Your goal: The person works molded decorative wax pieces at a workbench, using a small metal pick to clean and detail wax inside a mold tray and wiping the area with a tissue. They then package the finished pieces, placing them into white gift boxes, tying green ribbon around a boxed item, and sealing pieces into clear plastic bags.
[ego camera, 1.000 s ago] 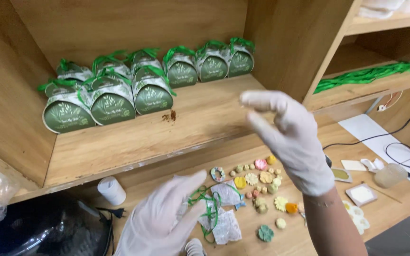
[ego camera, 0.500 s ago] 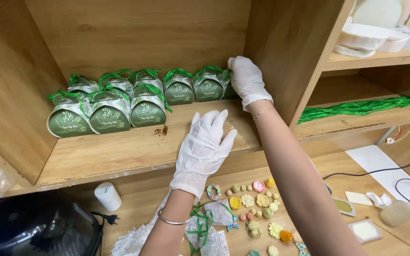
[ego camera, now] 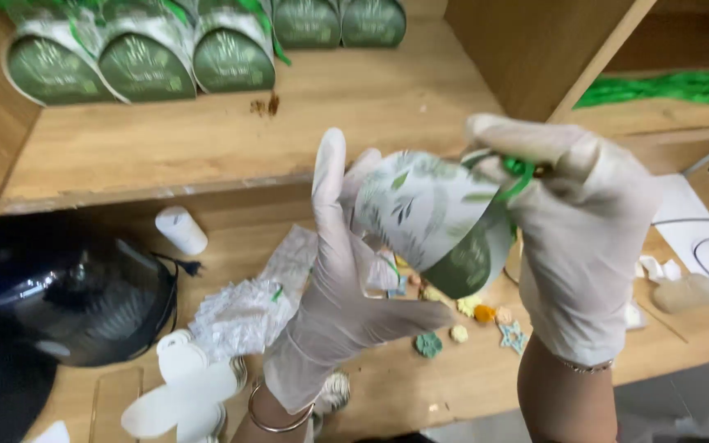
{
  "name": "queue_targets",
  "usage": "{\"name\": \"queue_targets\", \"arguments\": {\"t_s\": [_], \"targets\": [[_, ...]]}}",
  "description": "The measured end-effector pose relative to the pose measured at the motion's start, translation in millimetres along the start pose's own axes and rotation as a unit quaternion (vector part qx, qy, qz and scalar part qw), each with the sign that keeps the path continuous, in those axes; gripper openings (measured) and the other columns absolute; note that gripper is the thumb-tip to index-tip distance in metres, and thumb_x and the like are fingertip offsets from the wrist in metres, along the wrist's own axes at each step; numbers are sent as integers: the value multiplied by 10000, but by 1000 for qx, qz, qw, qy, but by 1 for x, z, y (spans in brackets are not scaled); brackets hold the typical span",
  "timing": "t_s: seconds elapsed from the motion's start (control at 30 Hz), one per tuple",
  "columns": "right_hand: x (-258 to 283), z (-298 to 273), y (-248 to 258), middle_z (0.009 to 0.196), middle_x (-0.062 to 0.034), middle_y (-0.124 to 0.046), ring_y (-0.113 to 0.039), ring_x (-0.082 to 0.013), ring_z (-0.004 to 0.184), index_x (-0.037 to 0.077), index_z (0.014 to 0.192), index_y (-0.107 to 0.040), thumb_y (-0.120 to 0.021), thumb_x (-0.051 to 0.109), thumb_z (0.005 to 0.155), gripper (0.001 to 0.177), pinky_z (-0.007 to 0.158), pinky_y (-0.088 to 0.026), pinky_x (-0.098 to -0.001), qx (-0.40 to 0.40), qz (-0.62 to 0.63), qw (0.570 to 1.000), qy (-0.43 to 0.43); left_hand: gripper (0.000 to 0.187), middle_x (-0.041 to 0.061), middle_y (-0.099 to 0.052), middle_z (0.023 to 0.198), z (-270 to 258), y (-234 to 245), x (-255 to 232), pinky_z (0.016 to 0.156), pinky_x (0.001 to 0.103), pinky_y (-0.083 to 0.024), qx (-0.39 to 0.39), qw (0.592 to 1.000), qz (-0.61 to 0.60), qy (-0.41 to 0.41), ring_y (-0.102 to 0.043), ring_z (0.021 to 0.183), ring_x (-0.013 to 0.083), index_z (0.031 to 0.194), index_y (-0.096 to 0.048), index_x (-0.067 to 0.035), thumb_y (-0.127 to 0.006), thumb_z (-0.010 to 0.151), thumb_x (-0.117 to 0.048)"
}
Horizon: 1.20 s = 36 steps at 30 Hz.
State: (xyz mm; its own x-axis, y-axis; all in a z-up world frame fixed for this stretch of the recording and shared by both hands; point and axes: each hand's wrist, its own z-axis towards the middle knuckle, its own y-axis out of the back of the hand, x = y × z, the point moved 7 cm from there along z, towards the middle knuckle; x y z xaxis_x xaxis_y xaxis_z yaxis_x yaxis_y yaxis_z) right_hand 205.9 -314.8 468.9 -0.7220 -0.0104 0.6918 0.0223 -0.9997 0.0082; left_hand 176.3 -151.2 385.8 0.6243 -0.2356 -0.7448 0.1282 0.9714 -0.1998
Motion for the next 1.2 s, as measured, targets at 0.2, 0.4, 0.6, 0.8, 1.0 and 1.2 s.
{"name": "queue_targets", "arguments": {"t_s": [0.2,0.4,0.6,0.8,1.0,1.2], "targets": [[-84,-98,-11,1119,-127,-758,-721,-122,978,-73,1127,-722,-741,-4,890,248,899,-588,-255,73,42,962,-261,1196,110,-375,1564,-102,17,65,1255,397,-462,-71,994,51,62,-481,1377,212,1639,-108,-131,-951,792,-106],[-159,-170,-12,1011,-126,-751,-642,-111,838,-66,1157,-755,-665,203,1012,318,781,-528,-246,159,113,883,-427,928,61,-568,1338,-188,65,120,1083,359,-507,-200,929,-70,305,-574,1248,165,1534,-325,-100,-818,756,9],[-225,-182,14,882,-127,-755,-608,-154,631,-75,992,-699,-677,228,1015,305,584,-488,-276,40,197,850,-486,772,53,-588,1324,-216,79,122,1060,321,-508,-193,906,-66,371,-582,1232,151,1490,-437,-130,-797,812,-46],[-192,-165,-15,925,-84,-716,-667,-130,810,63,1196,-688,-706,158,982,234,680,-512,-252,-14,222,865,-450,743,43,-573,1311,-223,81,136,1049,321,-513,-248,887,-149,361,-575,1213,144,1481,-428,-98,-793,840,-15],[-150,-184,-48,1273,-111,-682,-601,-242,1255,86,951,-604,-692,-20,925,140,1106,-438,-400,254,-135,955,-77,887,67,-591,1303,-204,84,117,1044,312,-540,-205,919,60,332,-600,1219,147,1487,-333,-110,-861,777,-36],[-207,-228,-53,1140,-27,-736,-704,-182,1088,105,1151,-677,-767,117,896,271,971,-535,-303,291,-83,905,-299,945,68,-548,1309,-193,88,111,1006,335,-564,-192,936,34,294,-603,1194,161,1525,-305,-107,-836,756,28]]}}
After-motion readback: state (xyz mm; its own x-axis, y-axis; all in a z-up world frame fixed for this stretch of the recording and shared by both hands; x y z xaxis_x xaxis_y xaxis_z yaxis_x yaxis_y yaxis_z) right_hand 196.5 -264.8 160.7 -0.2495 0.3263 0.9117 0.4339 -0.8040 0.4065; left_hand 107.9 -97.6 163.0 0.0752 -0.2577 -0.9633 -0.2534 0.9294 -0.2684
